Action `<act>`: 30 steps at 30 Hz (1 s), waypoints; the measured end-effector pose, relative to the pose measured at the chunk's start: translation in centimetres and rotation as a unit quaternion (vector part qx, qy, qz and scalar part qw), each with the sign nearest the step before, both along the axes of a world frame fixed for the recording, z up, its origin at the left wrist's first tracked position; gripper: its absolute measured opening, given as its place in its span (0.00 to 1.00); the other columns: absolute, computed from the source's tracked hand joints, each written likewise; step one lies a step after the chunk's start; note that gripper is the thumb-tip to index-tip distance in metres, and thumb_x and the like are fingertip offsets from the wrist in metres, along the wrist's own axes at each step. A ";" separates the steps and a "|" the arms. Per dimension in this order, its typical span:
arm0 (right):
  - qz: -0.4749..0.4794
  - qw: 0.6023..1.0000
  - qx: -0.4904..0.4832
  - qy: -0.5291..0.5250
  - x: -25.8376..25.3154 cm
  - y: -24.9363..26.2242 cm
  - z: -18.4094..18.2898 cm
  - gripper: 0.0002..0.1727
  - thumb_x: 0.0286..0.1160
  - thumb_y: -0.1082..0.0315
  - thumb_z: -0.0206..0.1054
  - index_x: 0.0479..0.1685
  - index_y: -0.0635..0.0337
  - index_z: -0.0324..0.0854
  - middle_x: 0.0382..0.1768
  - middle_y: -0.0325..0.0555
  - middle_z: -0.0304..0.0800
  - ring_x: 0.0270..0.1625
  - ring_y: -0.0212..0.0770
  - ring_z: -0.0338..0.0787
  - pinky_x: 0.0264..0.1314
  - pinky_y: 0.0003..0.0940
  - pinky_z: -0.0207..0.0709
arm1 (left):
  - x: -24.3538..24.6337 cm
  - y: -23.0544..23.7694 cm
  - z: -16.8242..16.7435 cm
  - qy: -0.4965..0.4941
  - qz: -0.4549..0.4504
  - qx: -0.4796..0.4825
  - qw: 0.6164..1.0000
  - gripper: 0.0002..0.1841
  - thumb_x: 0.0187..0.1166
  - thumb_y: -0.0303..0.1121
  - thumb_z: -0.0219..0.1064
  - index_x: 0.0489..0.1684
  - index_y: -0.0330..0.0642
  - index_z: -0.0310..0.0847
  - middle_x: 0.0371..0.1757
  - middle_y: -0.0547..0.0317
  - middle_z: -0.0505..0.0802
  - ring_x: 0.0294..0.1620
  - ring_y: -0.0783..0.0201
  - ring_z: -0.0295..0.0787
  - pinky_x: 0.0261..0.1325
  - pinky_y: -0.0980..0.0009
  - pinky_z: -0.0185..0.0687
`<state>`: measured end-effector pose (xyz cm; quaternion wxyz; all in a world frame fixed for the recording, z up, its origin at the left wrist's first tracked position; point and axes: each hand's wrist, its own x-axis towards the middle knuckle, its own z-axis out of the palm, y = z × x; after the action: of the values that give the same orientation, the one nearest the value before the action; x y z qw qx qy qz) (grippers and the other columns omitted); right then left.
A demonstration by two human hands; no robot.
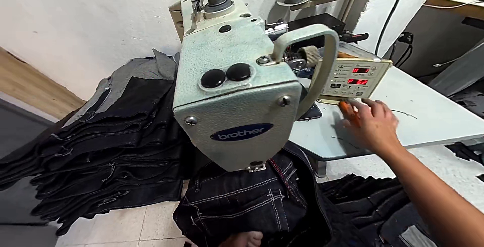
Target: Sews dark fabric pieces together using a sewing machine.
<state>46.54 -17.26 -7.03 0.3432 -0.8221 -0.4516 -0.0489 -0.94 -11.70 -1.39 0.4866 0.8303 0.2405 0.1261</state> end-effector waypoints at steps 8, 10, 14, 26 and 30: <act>0.115 0.898 0.077 0.418 -25.1 -6.7 1.6 0.38 0.65 0.66 0.79 0.70 0.80 0.64 0.59 0.60 0.82 0.57 0.38 0.89 0.58 0.36 0.88 | 6.1 0.4 0.8 -0.014 0.258 -0.166 0.952 0.29 0.92 0.44 0.47 0.45 0.23 0.86 0.37 0.47 0.97 0.40 0.59 0.97 0.56 0.59 0.90; 0.082 0.895 0.127 0.421 -24.6 -5.4 1.0 0.23 0.60 0.79 0.64 0.60 0.73 0.72 0.48 0.47 0.87 0.47 0.29 0.90 0.50 0.30 0.86 | 6.8 0.8 1.1 -0.059 0.337 -0.194 0.919 0.23 0.90 0.40 0.51 0.36 0.29 0.85 0.22 0.60 0.93 0.23 0.69 0.92 0.39 0.69 0.91; 0.291 0.806 0.007 0.516 -10.5 -4.6 1.4 0.14 0.58 0.70 0.63 0.30 0.35 0.89 0.27 0.18 0.88 0.29 0.14 0.81 0.30 0.17 0.75 | 0.8 4.1 2.7 -0.170 0.433 -0.212 0.859 0.04 0.76 0.24 0.62 0.36 0.40 0.83 0.23 0.68 0.93 0.19 0.77 0.87 0.23 0.77 0.84; 0.256 0.966 -0.008 -0.044 -19.4 2.5 6.4 0.33 0.88 0.40 0.48 0.41 0.59 0.89 0.35 0.51 0.92 0.41 0.53 0.93 0.43 0.54 0.84 | -3.3 10.1 6.2 0.169 0.171 0.245 0.939 0.26 0.88 0.52 0.54 0.31 0.40 0.90 0.27 0.51 0.92 0.31 0.50 0.92 0.36 0.43 0.86; 0.226 0.970 0.063 -0.071 -17.5 3.4 3.9 0.31 0.88 0.44 0.50 0.33 0.59 0.88 0.30 0.49 0.90 0.36 0.48 0.92 0.39 0.47 0.83 | 5.0 13.9 5.4 0.182 0.049 0.015 0.982 0.20 0.92 0.38 0.53 0.63 0.30 0.84 0.61 0.37 0.90 0.68 0.47 0.84 0.75 0.47 0.73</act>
<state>29.03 -13.82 -3.08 0.3633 -0.6700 -0.6449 -0.0570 4.10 2.17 3.96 0.4155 0.8338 0.3635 0.0002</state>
